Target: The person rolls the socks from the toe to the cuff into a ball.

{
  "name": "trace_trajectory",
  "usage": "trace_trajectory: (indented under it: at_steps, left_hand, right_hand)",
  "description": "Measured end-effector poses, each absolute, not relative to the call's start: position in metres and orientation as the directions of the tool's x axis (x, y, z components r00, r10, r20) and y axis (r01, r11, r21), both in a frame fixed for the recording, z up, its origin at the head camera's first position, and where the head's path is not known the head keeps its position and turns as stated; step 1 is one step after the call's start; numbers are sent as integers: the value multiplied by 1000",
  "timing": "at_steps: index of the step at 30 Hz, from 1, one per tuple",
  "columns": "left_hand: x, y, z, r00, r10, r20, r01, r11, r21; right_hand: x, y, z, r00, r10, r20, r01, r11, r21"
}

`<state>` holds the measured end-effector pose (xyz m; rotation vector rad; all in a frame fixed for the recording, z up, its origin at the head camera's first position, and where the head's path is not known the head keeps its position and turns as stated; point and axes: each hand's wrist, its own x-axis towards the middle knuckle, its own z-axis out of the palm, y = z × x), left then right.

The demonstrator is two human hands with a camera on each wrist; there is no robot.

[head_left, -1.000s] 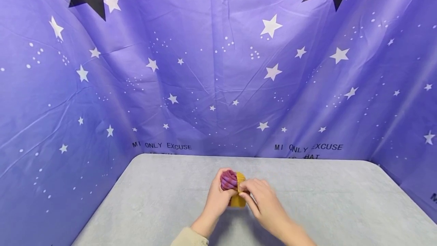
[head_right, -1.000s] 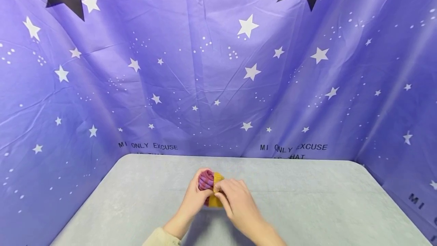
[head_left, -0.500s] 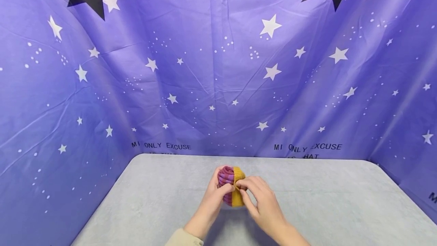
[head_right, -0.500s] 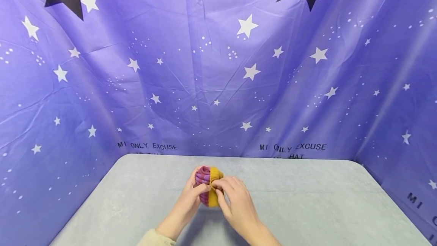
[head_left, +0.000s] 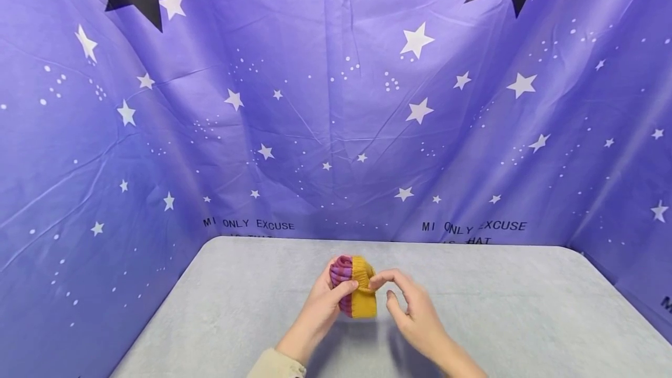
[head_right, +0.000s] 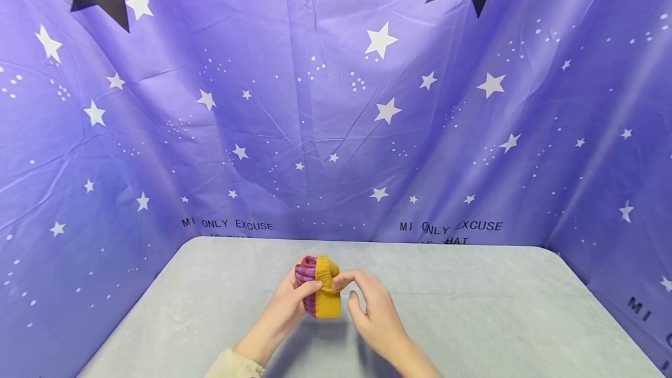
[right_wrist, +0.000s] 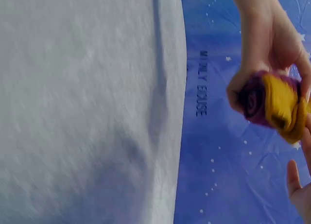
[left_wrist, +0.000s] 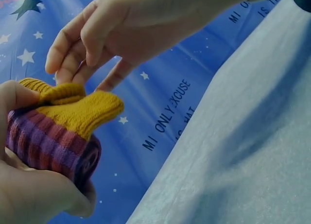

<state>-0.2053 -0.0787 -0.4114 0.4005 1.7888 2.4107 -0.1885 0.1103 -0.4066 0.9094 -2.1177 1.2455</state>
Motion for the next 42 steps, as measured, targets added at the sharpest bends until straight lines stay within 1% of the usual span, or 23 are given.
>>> trace_trajectory:
  at_steps: [4,7,9,12,15,19,22,24,25,27,31,34,38,40,42]
  left_hand:
    - [-203,-79,-409,-949,271,162,77,-299,951]
    - [-202,-79,-406,-936,299,186,81,-331,940]
    - [-201,-79,-405,-937,299,181,68,-351,934]
    - [-200,-78,-403,-951,269,153,41,-379,925]
    - [-200,-77,-402,-974,199,106,13,-422,907]
    - [-202,-76,-396,-991,114,76,11,-490,872]
    - [-203,-74,-391,-996,57,67,28,-517,855]
    - [-203,-71,-388,-998,23,63,41,-531,846]
    - [-202,-69,-387,-998,5,61,49,-534,844]
    - [-200,-65,-386,-998,-29,49,57,-543,838]
    - [-195,-56,-385,-998,-55,24,50,-540,840]
    - [-191,-54,-386,-1000,-12,25,27,-534,845]
    - [-187,-59,-387,-990,122,63,-16,-562,827]
    - [-187,-63,-389,-974,205,101,-36,-577,816]
    - [-188,-67,-392,-949,279,148,-36,-561,827]
  right_hand:
    - [-195,116,-405,-629,-317,710,-759,448,-472]
    - [-199,119,-406,-601,-360,713,-774,484,-408]
    - [-201,121,-406,-577,-381,723,-788,494,-368]
    - [-203,122,-406,-520,-398,756,-819,483,-309]
    - [-206,121,-404,-441,-399,804,-864,432,-260]
    - [-206,117,-400,-276,-389,879,-935,320,-152]
    - [-204,111,-398,-165,-378,911,-957,285,-55]
    - [-201,106,-398,-145,-376,915,-954,297,-29]
    - [-199,104,-398,-152,-372,916,-950,309,-32]
    - [-197,99,-401,-208,-360,909,-931,359,-71]
    - [-193,90,-409,-409,-316,856,-846,483,-226]
    - [-193,88,-412,-508,-266,819,-793,515,-325]
    - [-195,91,-411,-568,-221,793,-779,457,-430]
    - [-198,94,-409,-599,-221,770,-774,409,-484]
    - [-202,98,-408,-629,-229,743,-765,354,-538]
